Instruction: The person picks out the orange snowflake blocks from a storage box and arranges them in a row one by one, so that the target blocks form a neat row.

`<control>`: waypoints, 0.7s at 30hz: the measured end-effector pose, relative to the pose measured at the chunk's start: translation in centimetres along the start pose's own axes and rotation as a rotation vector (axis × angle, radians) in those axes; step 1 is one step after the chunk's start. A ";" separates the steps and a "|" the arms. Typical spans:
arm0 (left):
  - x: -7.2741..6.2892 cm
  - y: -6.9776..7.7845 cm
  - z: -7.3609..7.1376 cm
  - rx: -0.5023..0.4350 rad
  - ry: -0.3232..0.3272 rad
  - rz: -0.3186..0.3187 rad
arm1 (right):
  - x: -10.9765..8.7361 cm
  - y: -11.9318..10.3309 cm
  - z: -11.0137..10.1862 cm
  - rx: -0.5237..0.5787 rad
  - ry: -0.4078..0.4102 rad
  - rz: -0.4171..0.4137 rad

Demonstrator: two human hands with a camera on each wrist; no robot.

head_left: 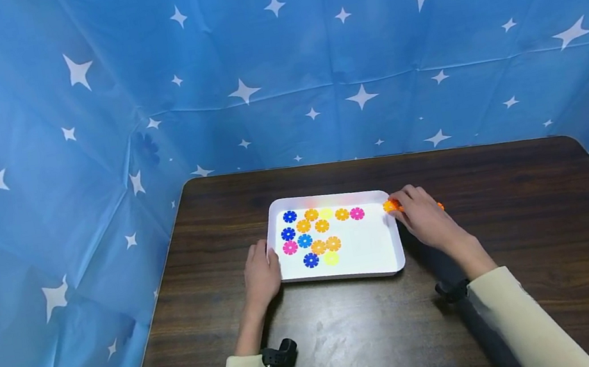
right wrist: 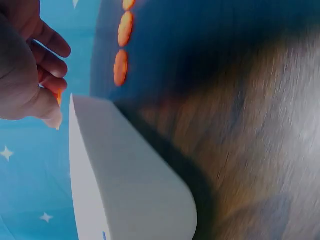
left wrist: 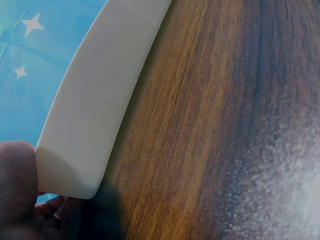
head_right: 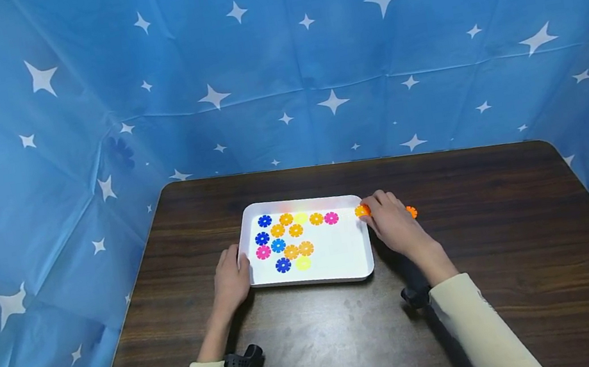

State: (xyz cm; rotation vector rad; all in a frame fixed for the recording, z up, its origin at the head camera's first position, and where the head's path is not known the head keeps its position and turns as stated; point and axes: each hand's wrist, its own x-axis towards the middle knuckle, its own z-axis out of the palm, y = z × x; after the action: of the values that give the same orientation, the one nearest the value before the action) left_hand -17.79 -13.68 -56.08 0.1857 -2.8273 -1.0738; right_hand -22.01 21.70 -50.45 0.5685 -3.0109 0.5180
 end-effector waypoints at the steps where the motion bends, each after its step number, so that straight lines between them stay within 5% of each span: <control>1: 0.0 0.0 0.0 0.003 0.002 0.002 | -0.1 0.3 0.0 0.000 -0.001 0.010; 21: -0.1 0.2 -0.2 0.009 -0.001 0.018 | -2.3 5.0 -0.9 -0.011 0.023 0.108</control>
State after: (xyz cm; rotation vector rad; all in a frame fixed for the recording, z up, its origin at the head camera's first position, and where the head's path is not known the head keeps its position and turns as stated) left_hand -17.62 -13.65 -55.78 0.1604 -2.8291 -1.0581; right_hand -21.67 27.24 -51.40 0.3982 -3.0335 0.5091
